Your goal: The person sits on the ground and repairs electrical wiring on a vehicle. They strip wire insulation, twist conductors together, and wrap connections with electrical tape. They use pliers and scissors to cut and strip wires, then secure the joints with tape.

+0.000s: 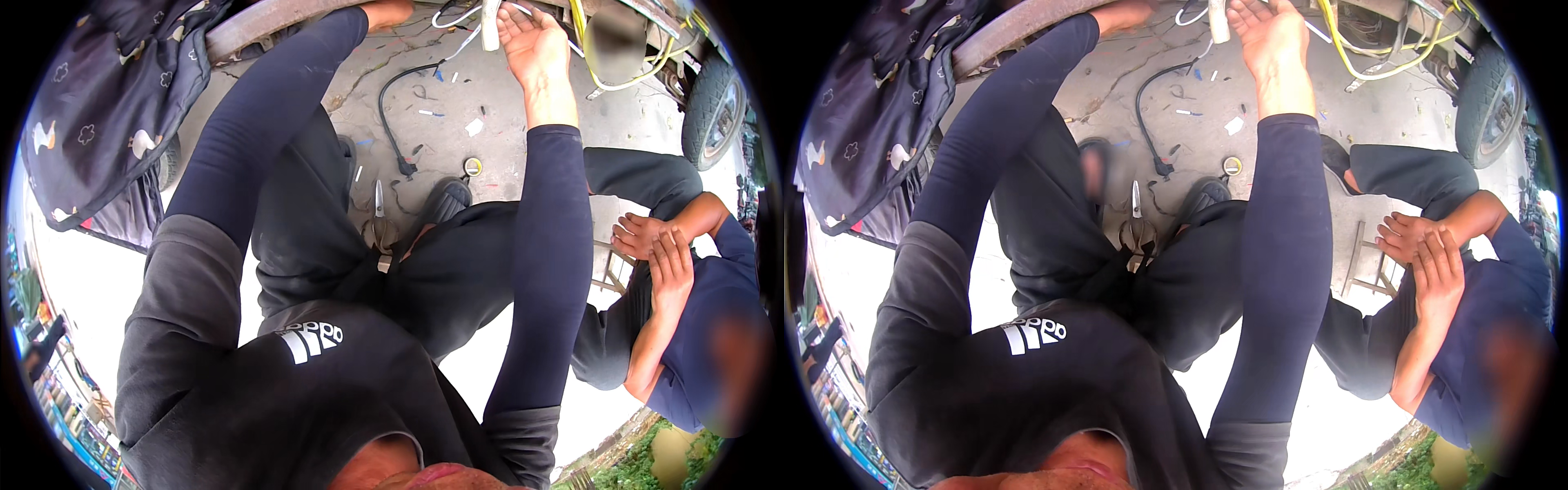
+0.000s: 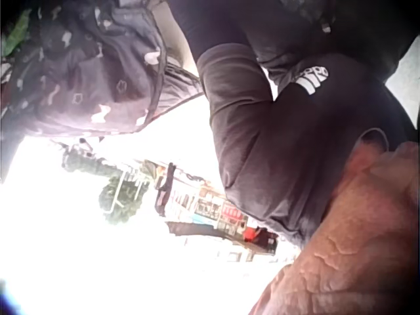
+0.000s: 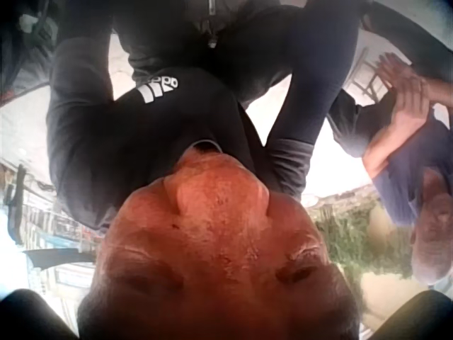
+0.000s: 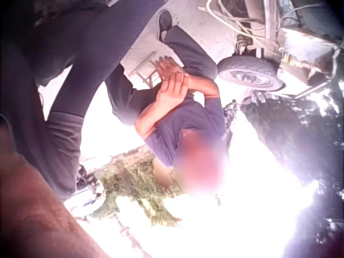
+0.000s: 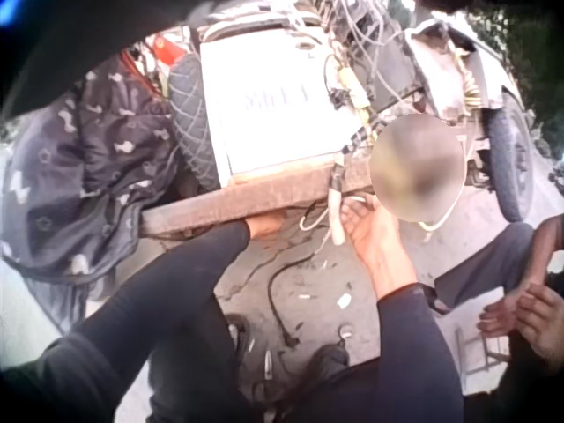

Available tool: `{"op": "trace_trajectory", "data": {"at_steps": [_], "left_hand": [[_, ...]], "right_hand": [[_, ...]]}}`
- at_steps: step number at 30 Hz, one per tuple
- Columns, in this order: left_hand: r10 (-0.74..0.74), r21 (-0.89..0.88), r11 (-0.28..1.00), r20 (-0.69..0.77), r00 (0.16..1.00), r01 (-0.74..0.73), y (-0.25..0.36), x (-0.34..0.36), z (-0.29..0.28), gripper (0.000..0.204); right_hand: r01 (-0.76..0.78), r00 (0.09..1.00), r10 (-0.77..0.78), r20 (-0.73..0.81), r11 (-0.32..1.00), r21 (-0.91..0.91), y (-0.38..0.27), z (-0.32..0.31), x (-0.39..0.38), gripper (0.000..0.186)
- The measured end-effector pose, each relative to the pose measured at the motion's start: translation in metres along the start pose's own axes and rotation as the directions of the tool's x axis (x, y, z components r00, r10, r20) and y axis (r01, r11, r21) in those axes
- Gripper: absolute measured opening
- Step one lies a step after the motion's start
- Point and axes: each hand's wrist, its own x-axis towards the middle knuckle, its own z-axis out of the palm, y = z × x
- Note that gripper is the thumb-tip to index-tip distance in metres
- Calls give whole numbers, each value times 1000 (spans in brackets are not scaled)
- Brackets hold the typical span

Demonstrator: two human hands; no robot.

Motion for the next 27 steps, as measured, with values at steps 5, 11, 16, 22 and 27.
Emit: {"op": "trace_trajectory", "data": {"at_steps": [5, 11, 16, 22, 27], "left_hand": [[43, 213, 972, 237, 970, -95, 25, -50, 3, 27], [260, 80, 950, 325, 909, -301, 118, -146, -13, 29], [195, 17, 979, -379, 905, -204, 100, -128, -56, 27], [354, -235, 813, -526, 773, -532, 116, -115, -43, 29], [389, -357, 760, -421, 820, -544, 91, -103, -31, 30]], "right_hand": [[6, 995, -2, 99, 999, -39, -5, -19, 9, 26], [58, 998, -58, 8, 948, -314, -25, -26, -4, 28], [62, 997, -79, -27, 917, -394, -27, -18, -23, 24], [243, 965, -36, 262, 508, -826, 28, -33, -34, 37], [3, 977, 145, 156, 724, -690, 52, -41, -40, 32]]}}
